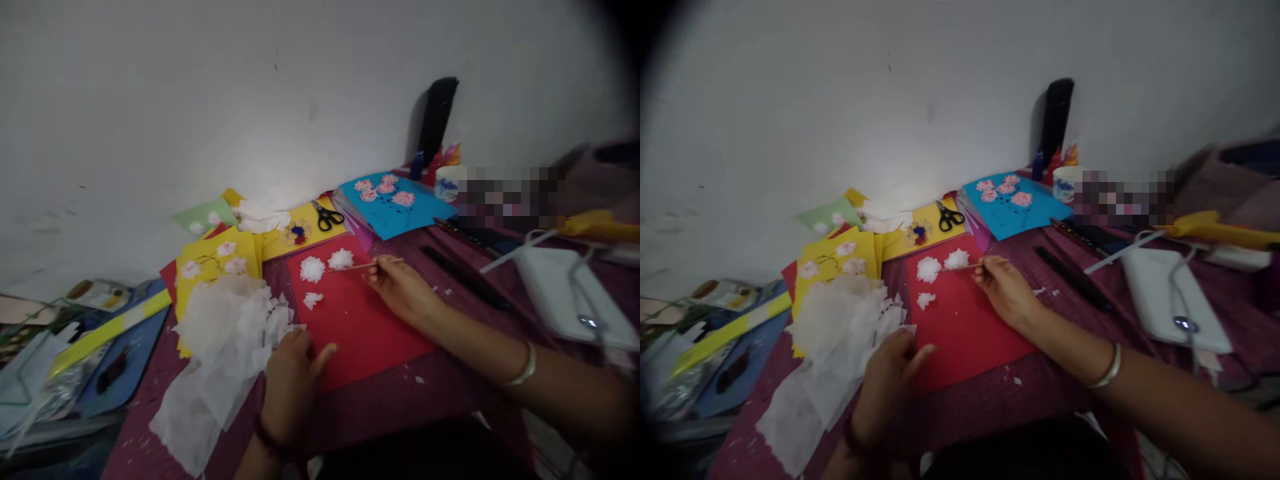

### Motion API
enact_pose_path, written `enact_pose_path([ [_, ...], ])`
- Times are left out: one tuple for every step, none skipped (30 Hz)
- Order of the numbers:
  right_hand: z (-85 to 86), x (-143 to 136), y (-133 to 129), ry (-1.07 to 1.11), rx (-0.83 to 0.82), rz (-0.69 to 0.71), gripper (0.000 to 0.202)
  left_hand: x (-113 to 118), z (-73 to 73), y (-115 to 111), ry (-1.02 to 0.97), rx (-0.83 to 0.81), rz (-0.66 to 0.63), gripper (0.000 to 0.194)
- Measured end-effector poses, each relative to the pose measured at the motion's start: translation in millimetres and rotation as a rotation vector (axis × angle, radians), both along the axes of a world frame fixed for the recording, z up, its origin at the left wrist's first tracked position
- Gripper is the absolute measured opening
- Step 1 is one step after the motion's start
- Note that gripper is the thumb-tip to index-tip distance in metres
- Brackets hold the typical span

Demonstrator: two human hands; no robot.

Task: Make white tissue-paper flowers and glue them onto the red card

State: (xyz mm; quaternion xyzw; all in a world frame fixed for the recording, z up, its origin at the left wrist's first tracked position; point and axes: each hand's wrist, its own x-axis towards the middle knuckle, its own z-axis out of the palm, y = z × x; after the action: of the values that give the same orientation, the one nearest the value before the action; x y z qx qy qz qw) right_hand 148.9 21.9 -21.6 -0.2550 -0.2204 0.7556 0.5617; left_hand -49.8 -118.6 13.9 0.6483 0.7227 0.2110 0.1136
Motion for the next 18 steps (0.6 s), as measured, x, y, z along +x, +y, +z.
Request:
enact_pose_path([
  [-2.7,2,-4,-0.009,0.022,-0.043,0.012,11,-10.8,1,0.016,-0.012,-0.041,0.032],
  [-4.9,4,-7,-0.019,0.041,-0.081,0.013,21,-19.8,3,0.011,-0.014,-0.072,0.031],
  [-6.4,5,-9,-0.028,0.056,-0.112,0.015,30,-26.5,7,-0.005,-0.008,-0.096,0.029],
  [-7.0,6,-9,-0.037,0.067,-0.135,0.017,35,-30.6,11,-0.027,-0.002,-0.113,0.028],
  [-6.5,6,-9,-0.045,0.075,-0.148,0.018,39,-32.0,16,-0.052,0.002,-0.124,0.027],
  [-4.9,5,-10,-0.054,0.082,-0.147,0.019,41,-31.1,21,-0.079,0.002,-0.136,0.029],
  [-2.4,2,-11,-0.062,0.088,-0.135,0.02,41,-28.6,25,-0.109,0.002,-0.145,0.03],
  [0.7,-1,-13,-0.072,0.095,-0.115,0.019,43,-24.9,30,-0.142,0.006,-0.152,0.031],
  [4.1,-5,-17,-0.082,0.103,-0.092,0.019,45,-20.6,35,-0.171,0.017,-0.154,0.032],
  [7.2,-9,-22,-0.094,0.114,-0.071,0.018,49,-16.4,39,-0.212,0.037,-0.149,0.033],
  [9.9,-14,-27,-0.109,0.127,-0.054,0.018,55,-12.7,44,-0.276,0.063,-0.141,0.035],
  [12.0,-18,-33,-0.127,0.142,-0.045,0.017,62,-9.6,47,-0.363,0.084,-0.134,0.037],
  [13.6,-22,-40,-0.147,0.159,-0.045,0.016,71,-7.3,50,-0.466,0.093,-0.126,0.041],
  [14.8,-25,-45,-0.171,0.18,-0.054,0.015,79,-5.7,52,-0.574,0.092,-0.114,0.044],
  [15.8,-27,-51,-0.201,0.204,-0.069,0.013,86,-4.8,54,-0.673,0.087,-0.096,0.046],
  [16.8,-27,-55,-0.235,0.232,-0.081,0.012,91,-4.4,54,-0.749,0.086,-0.07,0.047],
  [17.9,-25,-59,-0.272,0.266,-0.085,0.01,94,-4.3,55,-0.787,0.094,-0.038,0.046],
  [19.1,-21,-61,-0.309,0.303,-0.077,0.009,94,-4.4,55,-0.797,0.12,-0.01,0.045],
])
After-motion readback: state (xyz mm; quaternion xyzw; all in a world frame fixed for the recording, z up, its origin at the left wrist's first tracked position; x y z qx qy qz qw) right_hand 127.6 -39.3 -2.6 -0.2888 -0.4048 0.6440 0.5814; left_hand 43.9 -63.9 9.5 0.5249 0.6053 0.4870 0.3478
